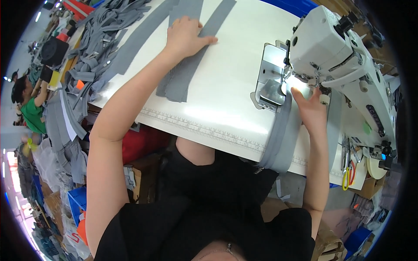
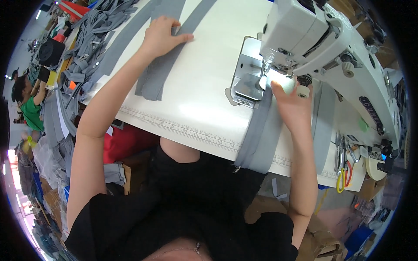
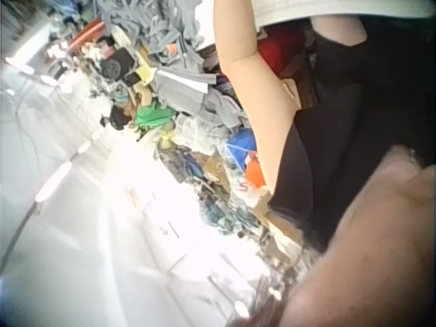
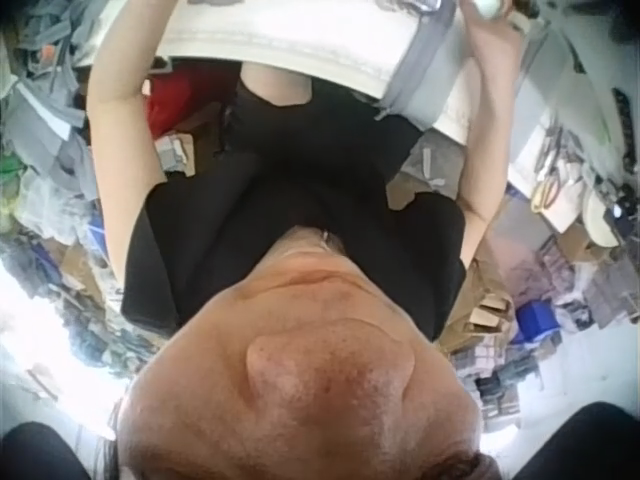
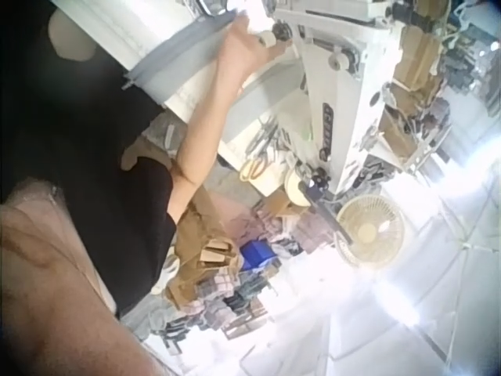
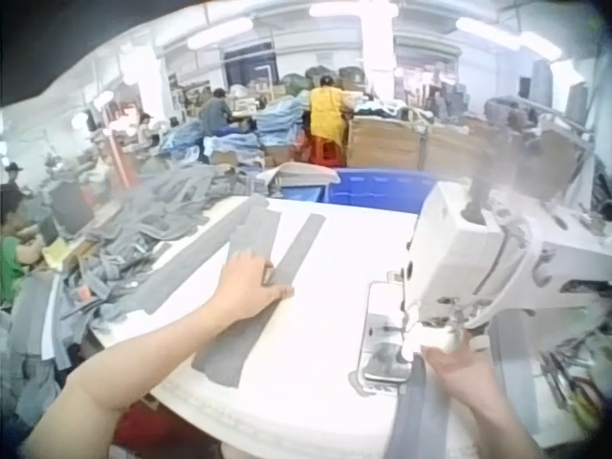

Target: Sewing zippers onto leather strips using an industrial sewing machine.

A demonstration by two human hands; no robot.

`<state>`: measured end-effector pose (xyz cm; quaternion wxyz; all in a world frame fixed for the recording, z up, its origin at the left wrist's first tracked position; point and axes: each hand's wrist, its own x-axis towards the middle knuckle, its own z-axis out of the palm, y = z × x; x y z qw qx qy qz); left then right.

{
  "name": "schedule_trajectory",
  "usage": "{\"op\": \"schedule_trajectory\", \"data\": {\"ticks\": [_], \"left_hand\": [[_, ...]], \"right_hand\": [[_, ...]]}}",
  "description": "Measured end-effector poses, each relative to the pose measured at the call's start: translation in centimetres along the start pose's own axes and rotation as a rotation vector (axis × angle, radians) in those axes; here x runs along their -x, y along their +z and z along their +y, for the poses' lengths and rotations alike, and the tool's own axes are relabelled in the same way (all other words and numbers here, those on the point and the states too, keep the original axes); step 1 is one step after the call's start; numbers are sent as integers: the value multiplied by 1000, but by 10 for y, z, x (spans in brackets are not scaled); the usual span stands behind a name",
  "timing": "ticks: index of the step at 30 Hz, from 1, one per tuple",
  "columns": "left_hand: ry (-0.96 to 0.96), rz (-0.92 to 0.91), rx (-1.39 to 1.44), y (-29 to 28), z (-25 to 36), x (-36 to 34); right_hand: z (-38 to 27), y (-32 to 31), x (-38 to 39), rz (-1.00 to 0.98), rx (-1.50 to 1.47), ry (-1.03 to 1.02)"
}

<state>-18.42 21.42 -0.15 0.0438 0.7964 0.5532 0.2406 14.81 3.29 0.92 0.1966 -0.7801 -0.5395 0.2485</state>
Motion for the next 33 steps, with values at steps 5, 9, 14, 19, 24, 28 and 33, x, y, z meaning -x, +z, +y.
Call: {"op": "schedule_trajectory", "data": {"ticks": [5,9,14,19,24,28,33], "left_hand": [[-29,-90,-68,6,12,7],[6,89,36,4,17,21],[108,115,34,0,16,28],[-373,-195,963,-18,62,45],[-653,-621,1564,-16,126,89],[-628,-537,1522,-12,118,78],[-620,-816,1529,-22,134,97]], "right_hand": [[26,0,13,294,-254,-52],[-10,0,58,324,-174,-274],[-29,25,87,368,-248,-383],[-57,45,105,167,-562,-416],[-63,70,108,-14,-963,-243],[-52,54,150,-332,-935,-50],[-45,41,171,66,-857,-278]]}}
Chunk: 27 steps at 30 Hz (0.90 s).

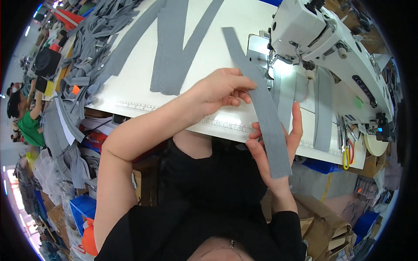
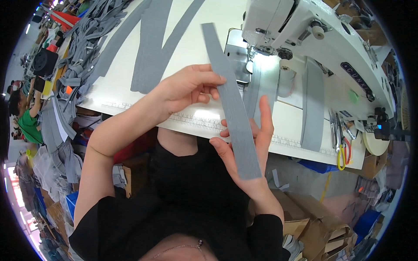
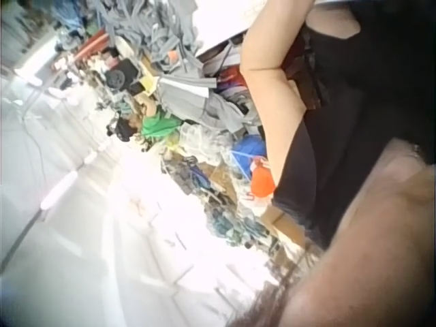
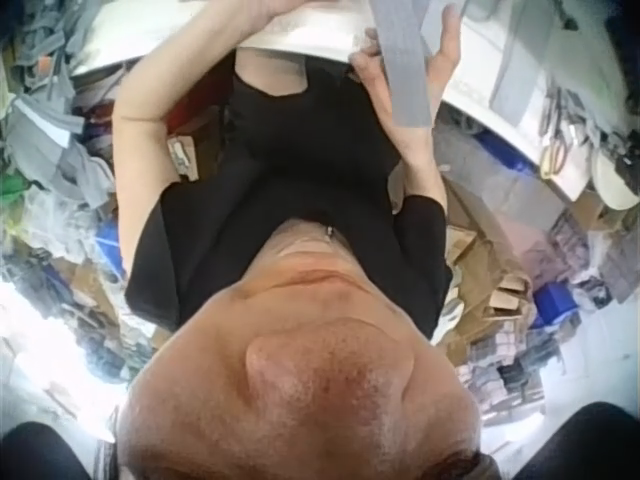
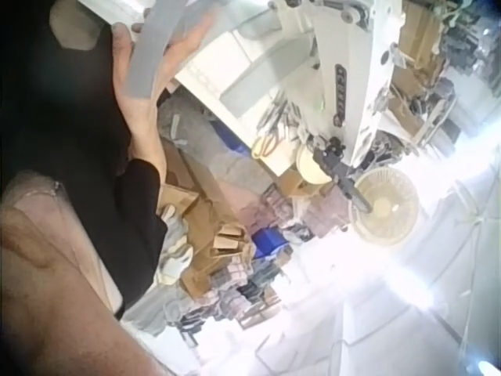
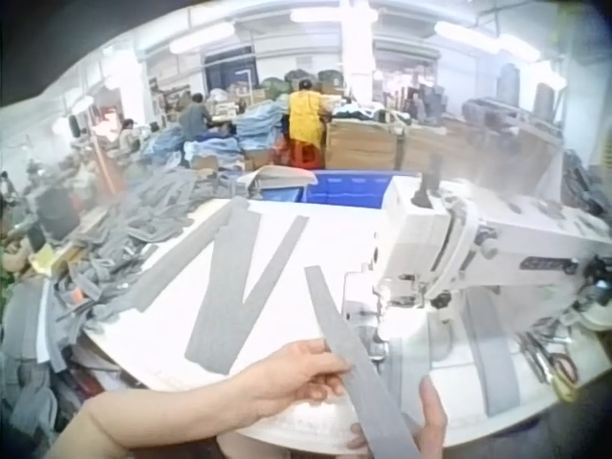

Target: Sewing zippers onto leather strips using an industrial sewing machine.

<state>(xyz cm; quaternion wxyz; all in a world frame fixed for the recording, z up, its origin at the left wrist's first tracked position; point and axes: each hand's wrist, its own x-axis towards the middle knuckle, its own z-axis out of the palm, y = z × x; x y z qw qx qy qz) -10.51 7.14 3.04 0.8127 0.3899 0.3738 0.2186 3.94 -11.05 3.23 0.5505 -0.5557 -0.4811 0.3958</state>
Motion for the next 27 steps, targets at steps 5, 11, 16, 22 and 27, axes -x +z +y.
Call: {"op": "schedule_trajectory", "data": {"ticks": [5,11,16,22,27], "left_hand": [[73,14,75,0,-3,-11],[273,279,-18,-19,4,-18],[230,47,-146,13,-28,21],[316,-5,-52,44,-50,39],[395,-7,-19,37,-37,40]], "right_hand": [[4,-16,14,-173,311,-349],[4,-37,49,-765,291,-150],[-10,-47,30,-519,272,-34],[7,-7,-8,139,83,-100],[-7,-9,-9,51,253,-177]]}}
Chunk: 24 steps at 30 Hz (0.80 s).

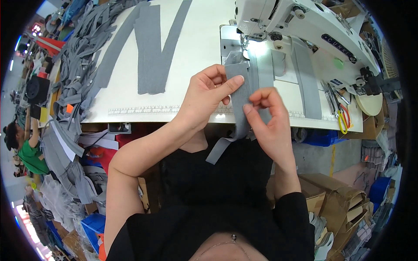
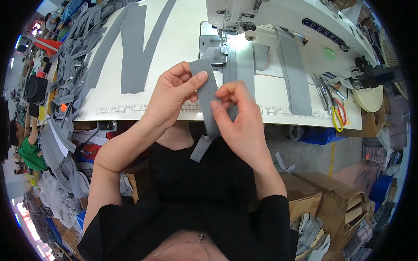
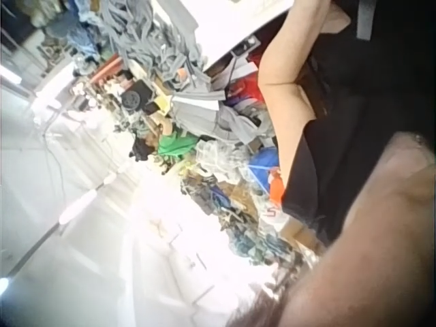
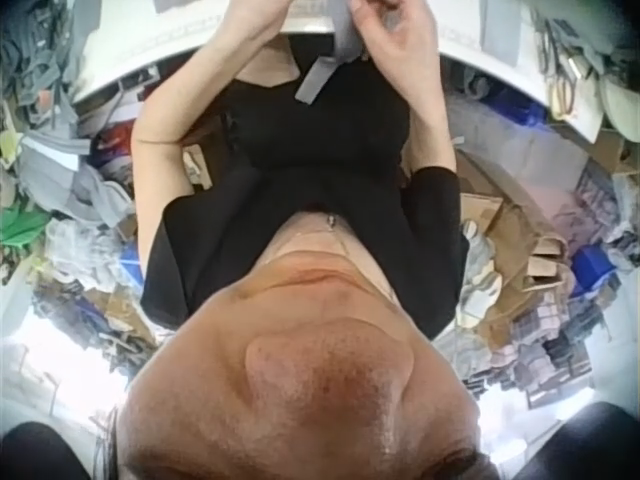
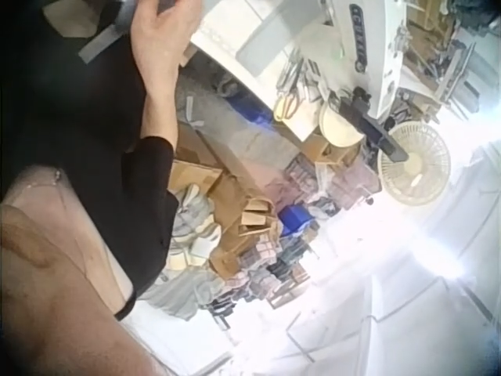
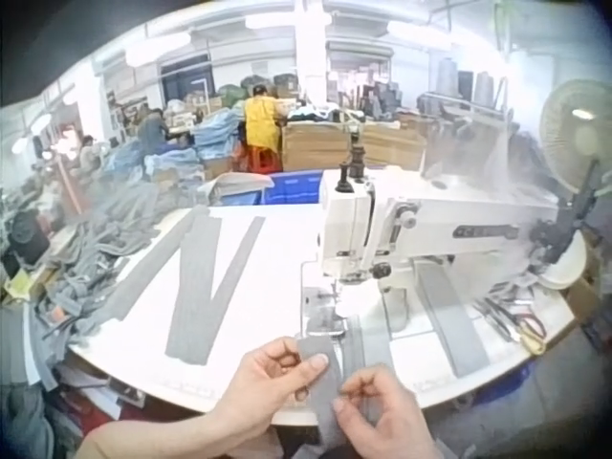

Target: Sewing zippers onto leather strips using an industrial sewing machine.

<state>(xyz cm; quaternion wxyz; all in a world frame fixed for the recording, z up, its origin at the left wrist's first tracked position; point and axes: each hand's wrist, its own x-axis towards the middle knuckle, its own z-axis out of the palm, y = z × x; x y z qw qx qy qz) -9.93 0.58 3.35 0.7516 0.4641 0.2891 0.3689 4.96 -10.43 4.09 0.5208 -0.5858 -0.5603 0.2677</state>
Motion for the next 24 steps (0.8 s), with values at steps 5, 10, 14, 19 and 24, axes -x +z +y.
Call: {"op": "schedule_trajectory", "data": {"ticks": [5,10,14,19,24], "left_hand": [[-85,26,-9,4,0,8],[-124,-23,39,3,4,9],[-120,-85,-27,-4,1,5],[-65,-101,-115,0,-1,0],[-39,-184,-56,4,-4,-4]], "right_hand": [[-2,14,-7,371,481,-317],[0,24,-3,426,414,-253],[2,28,0,424,147,-93],[7,29,3,440,-64,-15],[11,26,0,400,-80,-47]]}}
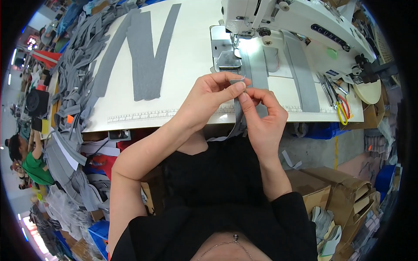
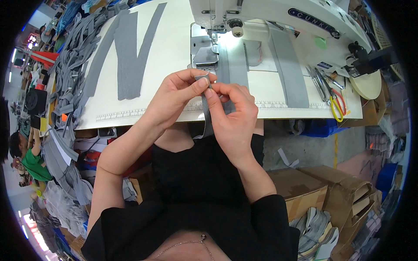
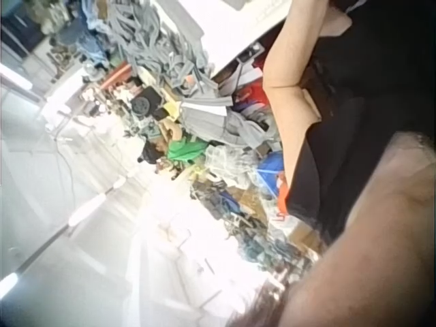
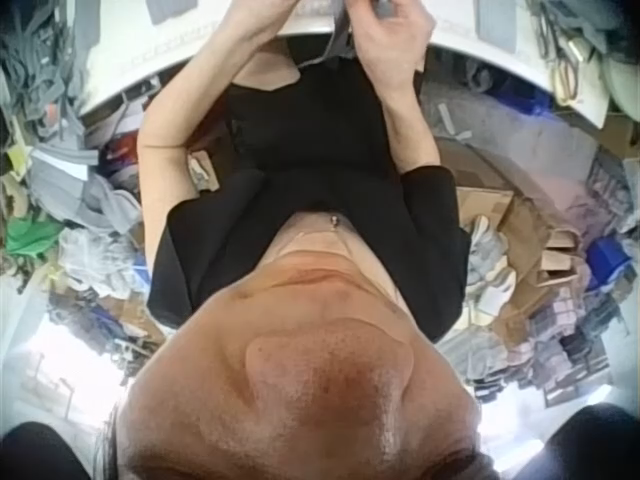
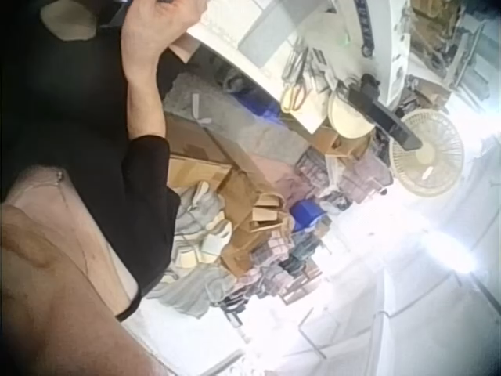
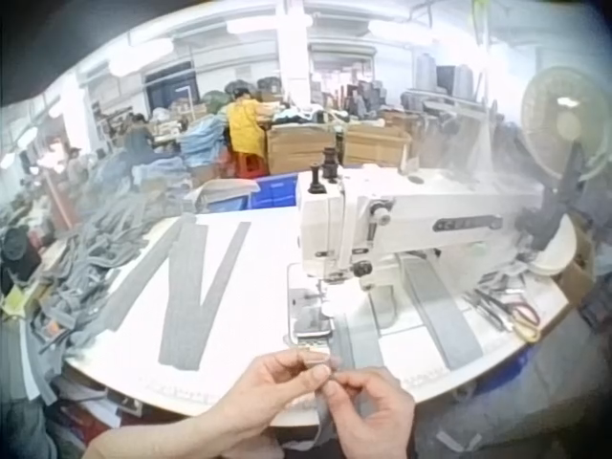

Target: Sewing zippers onto leather strips using an industrial sewing machine.

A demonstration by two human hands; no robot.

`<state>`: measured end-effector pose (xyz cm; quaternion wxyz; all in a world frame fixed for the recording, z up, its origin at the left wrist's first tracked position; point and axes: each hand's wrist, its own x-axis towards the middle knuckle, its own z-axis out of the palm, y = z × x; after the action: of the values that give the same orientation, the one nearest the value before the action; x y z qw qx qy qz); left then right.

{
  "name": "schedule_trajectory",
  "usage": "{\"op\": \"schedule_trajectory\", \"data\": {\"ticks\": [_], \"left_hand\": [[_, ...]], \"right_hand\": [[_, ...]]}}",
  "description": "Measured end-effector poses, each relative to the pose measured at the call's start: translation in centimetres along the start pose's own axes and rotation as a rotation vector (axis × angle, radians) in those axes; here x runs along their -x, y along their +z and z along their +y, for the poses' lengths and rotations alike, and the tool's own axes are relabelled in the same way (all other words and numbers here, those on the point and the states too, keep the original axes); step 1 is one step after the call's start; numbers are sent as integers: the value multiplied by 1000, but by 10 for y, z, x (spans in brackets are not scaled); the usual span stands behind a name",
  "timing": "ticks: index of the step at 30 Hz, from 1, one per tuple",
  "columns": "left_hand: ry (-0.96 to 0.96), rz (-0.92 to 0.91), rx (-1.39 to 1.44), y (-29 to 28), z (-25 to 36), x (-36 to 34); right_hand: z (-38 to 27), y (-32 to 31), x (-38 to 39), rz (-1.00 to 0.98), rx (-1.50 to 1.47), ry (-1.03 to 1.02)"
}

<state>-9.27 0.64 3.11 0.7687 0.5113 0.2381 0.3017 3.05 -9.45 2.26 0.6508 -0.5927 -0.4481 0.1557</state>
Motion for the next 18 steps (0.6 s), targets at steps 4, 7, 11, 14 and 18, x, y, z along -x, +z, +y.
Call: {"op": "schedule_trajectory", "data": {"ticks": [4,7,11,14,18], "left_hand": [[13,9,-39,-3,-3,-6],[65,70,-74,0,-3,-9],[118,171,-99,1,-6,-27],[149,257,-103,-14,-3,-57],[195,283,-285,-42,-5,-90]], "right_hand": [[5,-2,-3,-38,152,-4],[3,2,-8,-76,154,51],[17,2,-19,-142,169,47],[16,5,-17,-175,-116,205],[20,6,-24,-219,-57,199]]}}
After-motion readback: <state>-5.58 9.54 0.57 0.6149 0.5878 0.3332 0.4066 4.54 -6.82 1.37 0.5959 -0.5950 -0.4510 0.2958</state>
